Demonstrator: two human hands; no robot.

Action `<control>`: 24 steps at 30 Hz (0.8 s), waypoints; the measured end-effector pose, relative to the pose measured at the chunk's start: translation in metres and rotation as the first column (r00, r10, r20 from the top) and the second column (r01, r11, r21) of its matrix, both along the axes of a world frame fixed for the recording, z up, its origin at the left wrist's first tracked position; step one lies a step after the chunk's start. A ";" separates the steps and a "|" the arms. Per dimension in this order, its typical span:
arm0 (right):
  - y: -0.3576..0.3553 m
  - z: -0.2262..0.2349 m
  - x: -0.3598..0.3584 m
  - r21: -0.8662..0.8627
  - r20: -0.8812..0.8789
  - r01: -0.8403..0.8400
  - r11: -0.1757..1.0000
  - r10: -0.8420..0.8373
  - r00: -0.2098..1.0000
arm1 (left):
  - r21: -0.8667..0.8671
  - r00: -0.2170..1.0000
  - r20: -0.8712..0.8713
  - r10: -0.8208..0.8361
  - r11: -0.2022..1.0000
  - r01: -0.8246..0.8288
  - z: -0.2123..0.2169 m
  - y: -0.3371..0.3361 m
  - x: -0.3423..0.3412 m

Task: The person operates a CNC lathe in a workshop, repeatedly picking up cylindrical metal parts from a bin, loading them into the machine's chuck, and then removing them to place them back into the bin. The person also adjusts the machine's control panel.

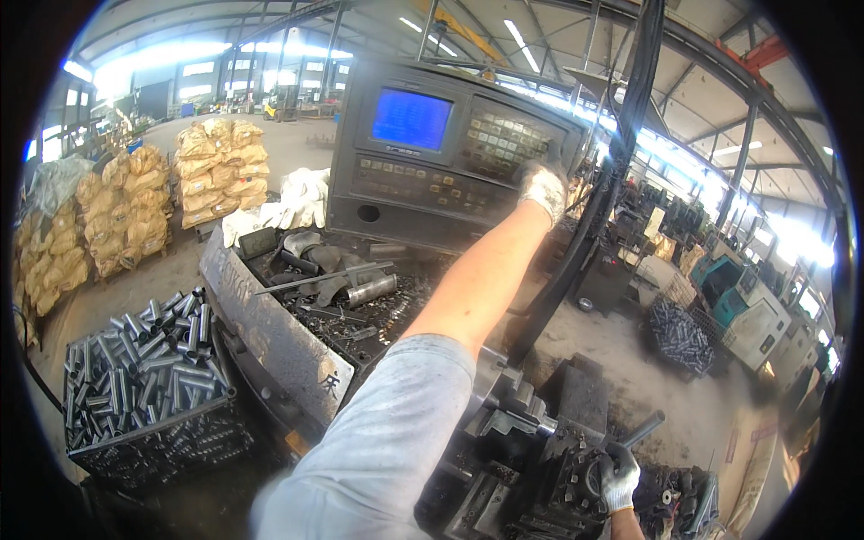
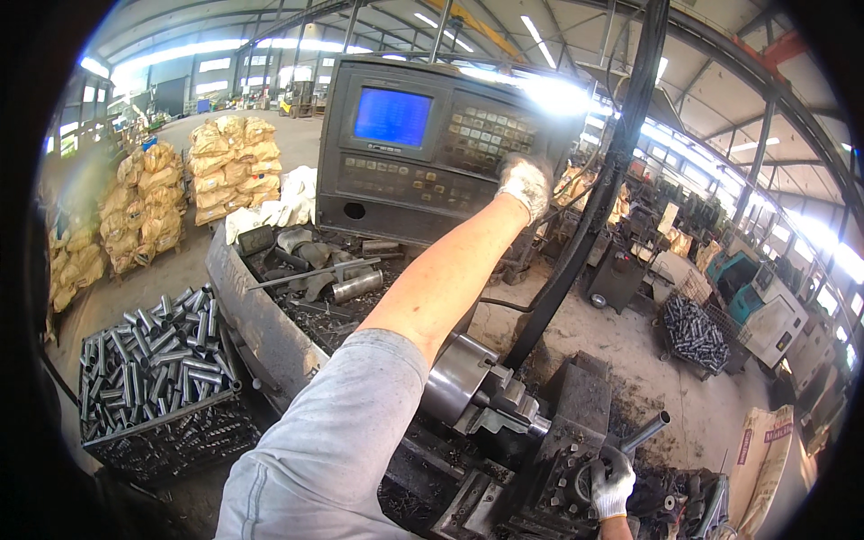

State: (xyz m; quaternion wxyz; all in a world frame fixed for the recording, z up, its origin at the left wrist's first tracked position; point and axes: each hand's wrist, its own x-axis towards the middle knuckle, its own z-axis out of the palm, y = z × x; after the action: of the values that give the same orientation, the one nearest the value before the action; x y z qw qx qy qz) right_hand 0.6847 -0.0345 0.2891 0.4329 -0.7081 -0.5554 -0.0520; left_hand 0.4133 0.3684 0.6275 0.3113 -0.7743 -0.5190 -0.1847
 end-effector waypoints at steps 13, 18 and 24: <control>0.001 -0.008 0.006 0.000 -0.003 -0.001 1.000 0.001 1.000 | 0.154 0.912 0.268 -0.311 0.948 0.278 -0.060 -0.043 -0.053; 0.001 -0.008 0.006 0.015 -0.011 -0.017 1.000 0.017 1.000 | 0.141 0.935 0.222 -0.275 0.958 0.248 -0.061 -0.048 -0.068; 0.000 -0.005 0.005 0.005 -0.004 -0.014 1.000 0.014 1.000 | 0.250 0.908 0.238 -0.346 0.925 0.287 -0.066 -0.048 -0.064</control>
State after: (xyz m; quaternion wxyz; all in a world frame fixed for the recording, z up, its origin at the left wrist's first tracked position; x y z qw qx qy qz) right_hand 0.6897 -0.0345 0.2844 0.4364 -0.7032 -0.5592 -0.0489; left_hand 0.3493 0.3207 0.5620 0.2809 -0.7779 -0.4018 -0.3931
